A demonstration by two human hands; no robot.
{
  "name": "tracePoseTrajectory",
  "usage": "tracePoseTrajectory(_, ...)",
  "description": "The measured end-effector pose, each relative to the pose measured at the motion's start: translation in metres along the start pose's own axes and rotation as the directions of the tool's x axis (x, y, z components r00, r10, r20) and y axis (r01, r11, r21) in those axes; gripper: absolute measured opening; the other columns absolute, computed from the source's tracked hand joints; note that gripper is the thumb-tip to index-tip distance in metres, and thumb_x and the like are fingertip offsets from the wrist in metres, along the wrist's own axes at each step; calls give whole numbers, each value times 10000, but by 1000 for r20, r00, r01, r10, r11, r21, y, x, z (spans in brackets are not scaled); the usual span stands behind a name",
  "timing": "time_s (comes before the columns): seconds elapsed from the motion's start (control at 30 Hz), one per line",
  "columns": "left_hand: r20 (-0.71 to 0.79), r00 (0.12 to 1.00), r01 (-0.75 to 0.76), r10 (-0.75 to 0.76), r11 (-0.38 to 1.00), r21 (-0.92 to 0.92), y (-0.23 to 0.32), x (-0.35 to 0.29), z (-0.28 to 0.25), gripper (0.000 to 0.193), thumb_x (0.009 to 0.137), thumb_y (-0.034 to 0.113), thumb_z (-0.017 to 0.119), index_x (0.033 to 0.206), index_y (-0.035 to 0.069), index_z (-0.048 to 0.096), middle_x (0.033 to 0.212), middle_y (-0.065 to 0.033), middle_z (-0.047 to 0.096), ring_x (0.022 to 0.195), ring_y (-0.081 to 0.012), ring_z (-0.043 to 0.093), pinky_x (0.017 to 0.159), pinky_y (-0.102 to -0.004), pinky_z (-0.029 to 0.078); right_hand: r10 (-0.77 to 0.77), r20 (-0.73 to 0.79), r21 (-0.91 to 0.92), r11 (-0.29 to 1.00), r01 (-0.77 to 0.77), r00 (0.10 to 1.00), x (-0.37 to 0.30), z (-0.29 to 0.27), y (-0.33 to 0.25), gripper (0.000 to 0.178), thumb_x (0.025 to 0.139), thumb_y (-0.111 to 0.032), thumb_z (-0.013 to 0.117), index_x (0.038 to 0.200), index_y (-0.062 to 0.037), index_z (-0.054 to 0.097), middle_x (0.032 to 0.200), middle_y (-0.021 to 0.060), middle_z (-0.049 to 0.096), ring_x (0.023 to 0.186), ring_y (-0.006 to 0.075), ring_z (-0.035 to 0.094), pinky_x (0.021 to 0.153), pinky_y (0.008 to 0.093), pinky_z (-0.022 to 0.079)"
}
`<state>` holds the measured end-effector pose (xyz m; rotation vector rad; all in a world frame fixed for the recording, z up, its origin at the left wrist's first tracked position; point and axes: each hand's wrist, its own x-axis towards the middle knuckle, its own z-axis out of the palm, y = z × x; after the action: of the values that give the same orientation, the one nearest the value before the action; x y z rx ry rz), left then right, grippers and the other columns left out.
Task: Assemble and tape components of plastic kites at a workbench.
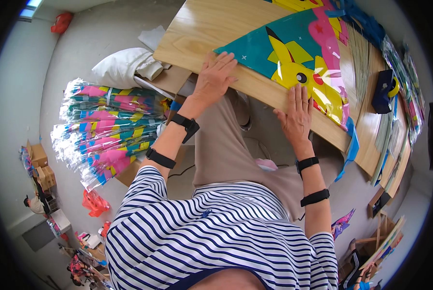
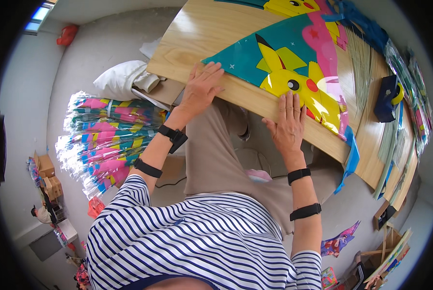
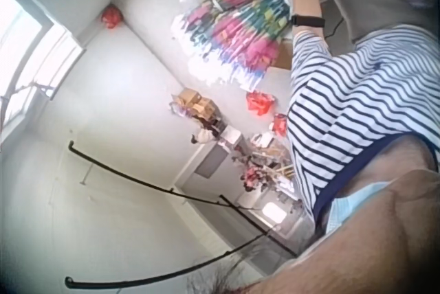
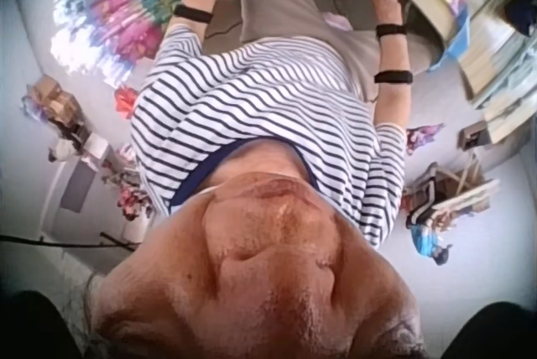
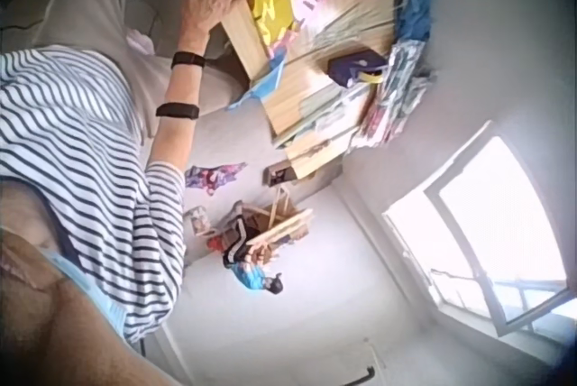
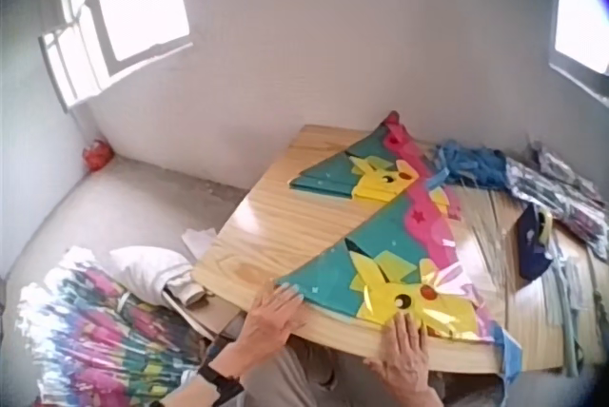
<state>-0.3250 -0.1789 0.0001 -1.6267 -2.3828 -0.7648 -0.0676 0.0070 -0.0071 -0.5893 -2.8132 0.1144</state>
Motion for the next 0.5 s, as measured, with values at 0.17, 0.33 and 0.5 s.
tracePoseTrajectory(0.17,-43,994,106,-105,994,27,-19,-9,2,474,887,294,733,1296,70,649,1409,-83,605,1366,-259,510,1203,-549,230,16,16,-3,1000,-16,1000,1,-3,0,856,929,-581,580,1531,-6,377,1629,164,325,1524,357,254,1230,543,183)
tracePoseTrajectory(0.33,88,985,143,-150,987,75,-12,5,-6,547,869,398,726,1284,51,642,1418,-100,585,1356,-283,500,1206,-557,222,13,-14,16,1000,-13,1000,0,1,3,855,924,-587,580,1527,-13,387,1630,154,327,1522,349,260,1231,536,183)
tracePoseTrajectory(0.5,-10,996,-87,89,986,141,33,18,-5,575,870,416,721,1293,34,641,1403,-135,589,1357,-291,497,1191,-554,250,25,-42,35,999,-24,999,-1,3,2,856,914,-586,595,1523,-18,397,1622,155,341,1517,349,274,1226,539,197)
